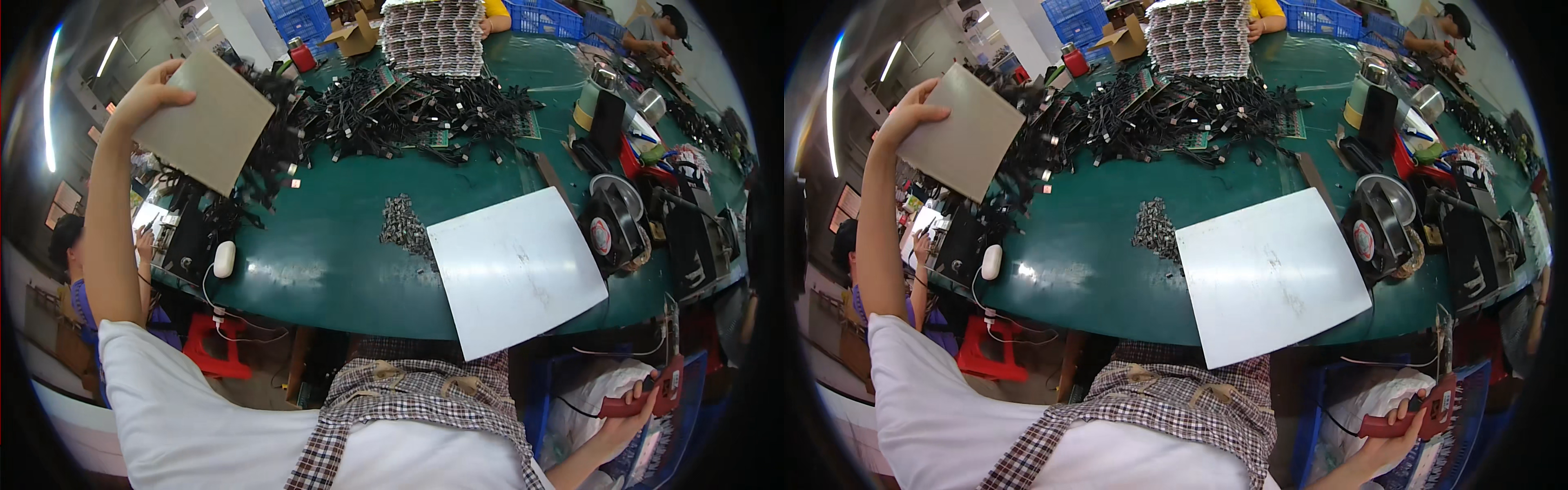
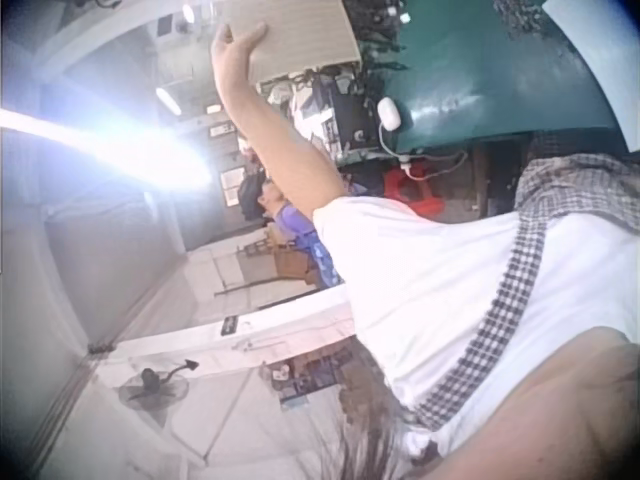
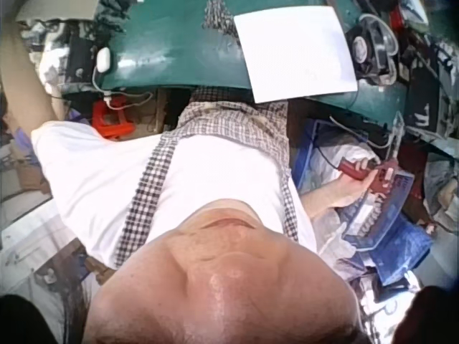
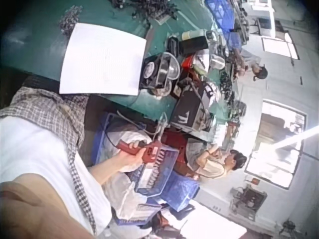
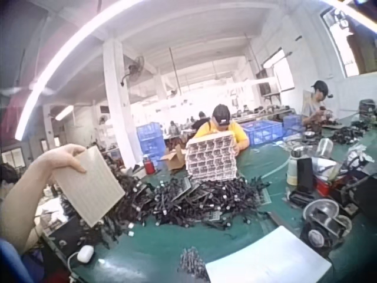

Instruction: The person solders electronic components onto a green circuit board using a soldering iron.

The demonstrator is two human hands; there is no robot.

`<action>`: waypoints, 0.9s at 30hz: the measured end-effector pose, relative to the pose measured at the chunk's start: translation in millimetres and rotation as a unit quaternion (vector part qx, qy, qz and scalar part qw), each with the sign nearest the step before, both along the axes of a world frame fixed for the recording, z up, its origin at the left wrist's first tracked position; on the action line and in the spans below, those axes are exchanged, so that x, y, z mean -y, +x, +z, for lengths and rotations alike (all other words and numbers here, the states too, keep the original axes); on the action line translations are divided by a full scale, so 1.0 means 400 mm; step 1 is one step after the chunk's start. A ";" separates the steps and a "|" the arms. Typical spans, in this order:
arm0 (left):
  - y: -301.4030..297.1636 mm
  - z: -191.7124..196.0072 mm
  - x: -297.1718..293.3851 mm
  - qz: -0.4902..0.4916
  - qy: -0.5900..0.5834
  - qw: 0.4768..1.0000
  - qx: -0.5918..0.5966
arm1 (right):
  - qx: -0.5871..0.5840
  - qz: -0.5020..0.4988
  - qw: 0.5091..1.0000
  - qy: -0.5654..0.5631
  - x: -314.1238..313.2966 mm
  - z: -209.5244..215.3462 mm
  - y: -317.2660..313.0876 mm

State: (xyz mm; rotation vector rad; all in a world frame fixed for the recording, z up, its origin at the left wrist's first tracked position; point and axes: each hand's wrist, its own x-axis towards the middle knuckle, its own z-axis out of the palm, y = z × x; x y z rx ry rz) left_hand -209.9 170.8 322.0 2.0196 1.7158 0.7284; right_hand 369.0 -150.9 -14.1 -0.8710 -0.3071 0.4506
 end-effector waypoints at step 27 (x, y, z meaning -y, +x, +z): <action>0.516 -0.760 0.286 -0.465 0.408 0.774 -0.132 | -0.049 -0.110 0.992 -0.024 0.171 0.107 -0.021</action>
